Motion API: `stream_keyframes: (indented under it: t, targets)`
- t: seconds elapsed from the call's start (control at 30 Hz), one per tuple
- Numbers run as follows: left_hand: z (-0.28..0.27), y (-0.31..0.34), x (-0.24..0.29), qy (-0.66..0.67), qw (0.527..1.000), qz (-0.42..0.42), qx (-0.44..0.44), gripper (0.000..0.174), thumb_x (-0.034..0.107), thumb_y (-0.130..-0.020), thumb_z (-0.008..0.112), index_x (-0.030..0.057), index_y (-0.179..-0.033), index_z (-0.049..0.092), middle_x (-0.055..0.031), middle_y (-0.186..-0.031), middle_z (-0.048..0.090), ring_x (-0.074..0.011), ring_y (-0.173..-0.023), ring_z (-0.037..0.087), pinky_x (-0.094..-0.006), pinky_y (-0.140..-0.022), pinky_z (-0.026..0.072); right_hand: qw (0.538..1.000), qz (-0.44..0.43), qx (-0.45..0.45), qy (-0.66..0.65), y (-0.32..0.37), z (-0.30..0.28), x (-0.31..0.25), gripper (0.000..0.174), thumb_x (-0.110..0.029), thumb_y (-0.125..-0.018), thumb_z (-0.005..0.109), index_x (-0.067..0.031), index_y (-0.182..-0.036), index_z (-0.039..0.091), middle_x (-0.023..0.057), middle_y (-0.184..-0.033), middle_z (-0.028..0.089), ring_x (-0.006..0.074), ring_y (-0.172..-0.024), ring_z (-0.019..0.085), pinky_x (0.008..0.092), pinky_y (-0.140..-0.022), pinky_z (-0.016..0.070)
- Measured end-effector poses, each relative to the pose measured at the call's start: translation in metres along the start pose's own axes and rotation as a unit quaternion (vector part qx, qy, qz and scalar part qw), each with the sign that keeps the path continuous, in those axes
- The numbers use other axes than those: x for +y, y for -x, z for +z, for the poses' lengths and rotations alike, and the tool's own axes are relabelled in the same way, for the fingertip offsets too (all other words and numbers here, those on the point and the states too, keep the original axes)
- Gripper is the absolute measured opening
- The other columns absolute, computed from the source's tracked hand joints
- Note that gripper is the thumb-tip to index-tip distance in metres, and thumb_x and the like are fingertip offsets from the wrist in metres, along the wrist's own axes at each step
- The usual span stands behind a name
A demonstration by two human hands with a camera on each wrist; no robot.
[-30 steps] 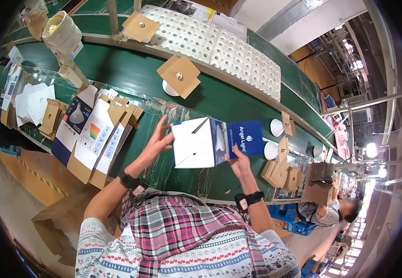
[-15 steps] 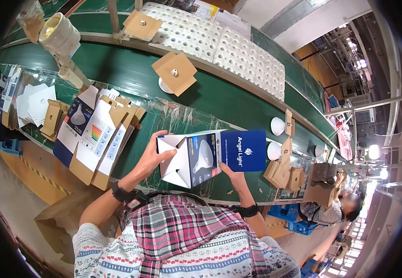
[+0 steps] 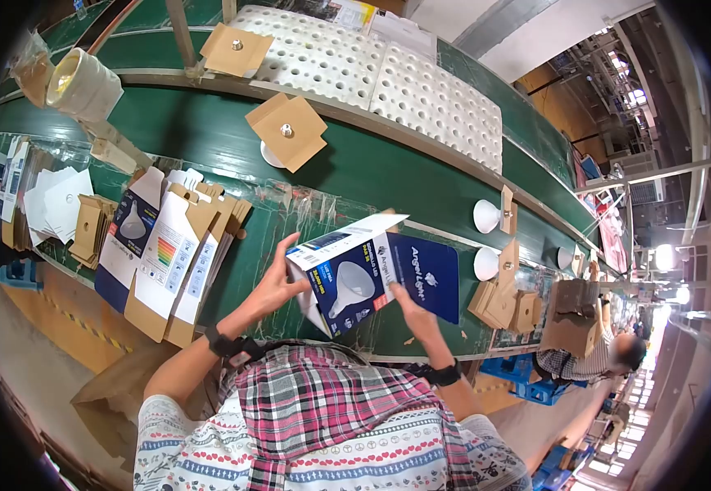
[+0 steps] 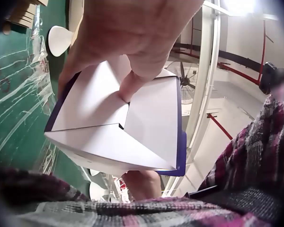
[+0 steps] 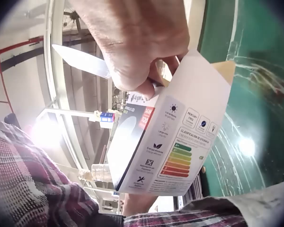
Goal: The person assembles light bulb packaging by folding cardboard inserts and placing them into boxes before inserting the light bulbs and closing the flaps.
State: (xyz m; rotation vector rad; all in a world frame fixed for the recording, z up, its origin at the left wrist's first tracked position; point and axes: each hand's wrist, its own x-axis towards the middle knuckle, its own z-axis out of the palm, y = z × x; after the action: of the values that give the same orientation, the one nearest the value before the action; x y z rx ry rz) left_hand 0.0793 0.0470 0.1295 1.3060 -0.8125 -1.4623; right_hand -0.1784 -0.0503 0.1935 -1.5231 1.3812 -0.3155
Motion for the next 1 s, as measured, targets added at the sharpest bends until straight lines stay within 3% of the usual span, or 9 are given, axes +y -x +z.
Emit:
stream_keyframes:
  t: [0.1, 0.17, 0.23, 0.43, 0.6, 0.67, 0.73, 0.83, 1.0]
  targets:
    - [-0.014, -0.023, -0.014, 0.034, 0.997, 0.011, -0.074, 0.088, 0.015, -0.08, 0.064, 0.0144, -0.145, 0.005, -0.0239, -0.135, 0.036, -0.0296, -0.128, 0.035, -0.0419, -0.105, 0.0299, 0.966, -0.231, 0.044, 0.112, -0.019, -0.019, -0.038, 0.037, -0.015, -0.082, 0.059, -0.0037, -0.117, 0.057, 0.0102, -0.113, 0.061, 0.0232, -0.1, 0.057, 0.0345, -0.085, 0.0431]
    - [-0.026, -0.028, -0.003, 0.039, 0.998, -0.001, -0.041, 0.078, 0.025, -0.084, 0.061, 0.0124, -0.145, 0.013, -0.0166, -0.138, 0.036, -0.0249, -0.128, 0.035, -0.038, -0.104, 0.0297, 0.84, -0.399, 0.13, 0.343, -0.023, -0.03, -0.063, 0.047, -0.014, -0.074, 0.06, -0.0084, -0.121, 0.055, 0.0084, -0.116, 0.059, 0.0245, -0.101, 0.055, 0.036, -0.084, 0.0426]
    - [-0.042, -0.03, 0.008, 0.035, 0.999, -0.002, -0.015, 0.072, 0.027, -0.085, 0.061, 0.0122, -0.144, 0.021, -0.0142, -0.136, 0.04, -0.0226, -0.127, 0.037, -0.0368, -0.103, 0.0312, 0.792, -0.408, 0.183, 0.415, -0.029, -0.021, -0.051, 0.051, -0.013, -0.072, 0.06, -0.0169, -0.123, 0.054, 0.0034, -0.122, 0.055, 0.0237, -0.104, 0.054, 0.0343, -0.081, 0.0435]
    - [-0.062, -0.054, -0.008, 0.04, 0.999, -0.015, 0.026, 0.057, 0.029, -0.087, 0.058, 0.004, -0.134, 0.037, -0.0098, -0.118, 0.055, -0.0172, -0.107, 0.055, -0.0298, -0.091, 0.0399, 0.751, -0.386, 0.007, 0.536, -0.068, 0.034, 0.038, 0.053, -0.008, -0.074, 0.054, -0.0232, -0.125, 0.052, 0.001, -0.128, 0.048, 0.0292, -0.115, 0.048, 0.0416, -0.086, 0.0458]
    - [-0.077, -0.062, -0.013, 0.02, 0.999, 0.005, 0.036, 0.048, 0.024, -0.087, 0.059, 0.0015, -0.127, 0.046, -0.0103, -0.109, 0.059, -0.016, -0.099, 0.058, -0.0279, -0.086, 0.0429, 0.825, -0.375, 0.018, 0.422, -0.108, -0.007, 0.033, 0.043, -0.016, -0.076, 0.056, -0.0178, -0.119, 0.057, 0.0036, -0.121, 0.055, 0.027, -0.111, 0.053, 0.0398, -0.088, 0.0455]
    - [-0.088, -0.072, -0.006, 0.001, 0.996, 0.038, 0.079, 0.04, 0.021, -0.087, 0.059, 0.0005, -0.121, 0.052, -0.0091, -0.103, 0.062, -0.0152, -0.094, 0.059, -0.0269, -0.084, 0.0445, 0.992, -0.09, 0.076, 0.043, -0.133, -0.032, 0.049, 0.036, -0.025, -0.084, 0.061, -0.0028, -0.112, 0.059, 0.0116, -0.106, 0.064, 0.027, -0.099, 0.06, 0.0338, -0.087, 0.0449]
    - [-0.109, -0.094, 0.004, -0.109, 0.98, 0.079, 0.147, 0.029, 0.016, -0.088, 0.058, -0.0002, -0.112, 0.057, -0.0067, -0.099, 0.063, -0.0138, -0.092, 0.059, -0.0288, -0.08, 0.0471, 0.978, 0.067, 0.017, -0.199, -0.155, -0.068, 0.037, 0.033, -0.019, -0.087, 0.06, 0.0049, -0.11, 0.059, 0.0083, -0.104, 0.063, 0.0155, -0.094, 0.059, 0.0298, -0.081, 0.0455]
    - [-0.135, -0.134, 0.033, -0.335, 0.889, 0.203, 0.235, 0.027, 0.012, -0.085, 0.059, 0.0006, -0.109, 0.057, -0.0141, -0.095, 0.059, -0.0246, -0.084, 0.06, -0.0334, -0.071, 0.0497, 0.924, 0.042, -0.023, -0.379, -0.178, -0.088, 0.03, 0.024, -0.013, -0.088, 0.06, -0.0019, -0.109, 0.06, 0.0028, -0.103, 0.061, 0.0127, -0.093, 0.056, 0.0282, -0.086, 0.0412]
    - [-0.164, -0.199, 0.049, -0.505, 0.769, 0.265, 0.289, 0.035, 0.009, -0.076, 0.067, 0.0055, -0.109, 0.058, -0.0174, -0.106, 0.051, -0.0339, -0.099, 0.048, -0.0406, -0.086, 0.0421, 0.935, -0.004, 0.022, -0.354, -0.219, -0.095, 0.028, 0.026, -0.013, -0.088, 0.06, -0.0007, -0.11, 0.06, 0.0029, -0.106, 0.06, 0.0128, -0.096, 0.055, 0.0283, -0.088, 0.0401]
